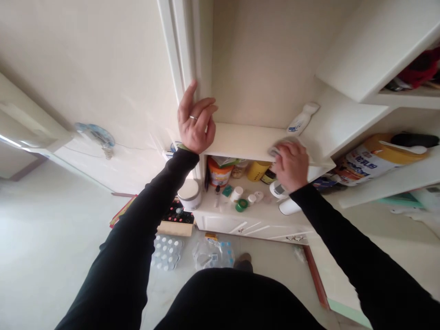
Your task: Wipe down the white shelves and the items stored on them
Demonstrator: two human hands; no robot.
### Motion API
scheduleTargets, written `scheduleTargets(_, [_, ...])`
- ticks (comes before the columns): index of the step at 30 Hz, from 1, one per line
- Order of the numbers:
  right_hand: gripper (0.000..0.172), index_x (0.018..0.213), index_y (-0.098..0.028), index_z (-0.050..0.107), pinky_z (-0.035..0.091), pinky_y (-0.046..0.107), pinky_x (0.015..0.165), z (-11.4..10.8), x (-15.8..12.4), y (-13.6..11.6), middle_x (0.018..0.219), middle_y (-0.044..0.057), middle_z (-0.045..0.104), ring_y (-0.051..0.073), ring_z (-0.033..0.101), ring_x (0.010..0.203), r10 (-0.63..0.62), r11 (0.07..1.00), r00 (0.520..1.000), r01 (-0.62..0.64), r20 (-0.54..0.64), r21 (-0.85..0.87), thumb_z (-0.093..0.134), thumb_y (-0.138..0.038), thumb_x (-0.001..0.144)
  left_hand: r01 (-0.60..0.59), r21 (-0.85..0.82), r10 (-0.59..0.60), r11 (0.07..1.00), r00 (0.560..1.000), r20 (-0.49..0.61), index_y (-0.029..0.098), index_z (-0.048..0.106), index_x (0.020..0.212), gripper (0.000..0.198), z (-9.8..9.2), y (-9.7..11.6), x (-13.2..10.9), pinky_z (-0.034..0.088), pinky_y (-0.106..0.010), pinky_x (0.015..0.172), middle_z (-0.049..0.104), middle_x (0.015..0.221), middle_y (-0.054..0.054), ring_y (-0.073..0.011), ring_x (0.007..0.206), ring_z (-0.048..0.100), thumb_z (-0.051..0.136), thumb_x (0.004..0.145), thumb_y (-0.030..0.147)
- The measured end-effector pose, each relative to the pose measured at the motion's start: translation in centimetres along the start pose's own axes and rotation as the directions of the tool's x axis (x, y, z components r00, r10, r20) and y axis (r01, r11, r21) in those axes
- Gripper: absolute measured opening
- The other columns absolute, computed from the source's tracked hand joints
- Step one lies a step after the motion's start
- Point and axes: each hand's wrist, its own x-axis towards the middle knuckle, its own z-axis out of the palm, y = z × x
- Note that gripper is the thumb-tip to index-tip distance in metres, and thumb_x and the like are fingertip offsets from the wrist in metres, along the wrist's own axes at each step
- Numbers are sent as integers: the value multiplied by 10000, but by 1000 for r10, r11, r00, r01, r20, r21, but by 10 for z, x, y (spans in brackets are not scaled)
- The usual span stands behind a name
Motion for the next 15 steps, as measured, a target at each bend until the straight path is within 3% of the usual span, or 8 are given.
scheduleTargets(5, [525,1477,-166,713,350,642,1292,23,47,-134,1581,188,644,432,469,1520,-220,964,968,197,120,176,373,-290,1096,16,-85,-18,996,1000,-23,305,797,1136,292,2,-10,0,172,-560,1502,799,1391,-55,-322,1788,263,681,976,519])
scheduleTargets(8, [516,1506,-170,708,358,650,1264,35,61,-186,1602,183,643,438,435,1547,-230,951,968,202,101,235,409,-278,1100,23,-125,-26,992,999,-22,305,794,1111,299,4,-20,2,118,-578,1511,792,1403,-71,-320,1811,173,692,968,547])
scheduleTargets(11, [528,1572,-189,658,357,602,1278,34,60,-186,1663,157,609,396,396,1598,-298,933,950,269,94,238,397,-270,1121,-36,-94,35,995,999,-11,313,789,1123,360,7,-35,8,20,-577,1521,790,1440,-51,-287,1821,100,666,992,625])
scheduleTargets(13, [516,1572,-185,652,360,563,1288,27,51,-160,1685,145,592,372,392,1611,-358,916,927,327,110,231,410,-275,1124,-65,-60,66,996,998,18,307,774,1147,460,9,-42,11,-44,-562,1520,782,1469,-42,-252,1820,63,608,1019,716])
scheduleTargets(15, [492,1529,-168,672,371,533,1284,18,38,-123,1661,149,608,365,431,1580,-341,929,931,313,128,196,451,-282,1105,-63,-47,66,997,996,58,299,752,1149,576,9,-42,13,-88,-544,1516,775,1484,-54,-219,1814,36,527,1027,814])
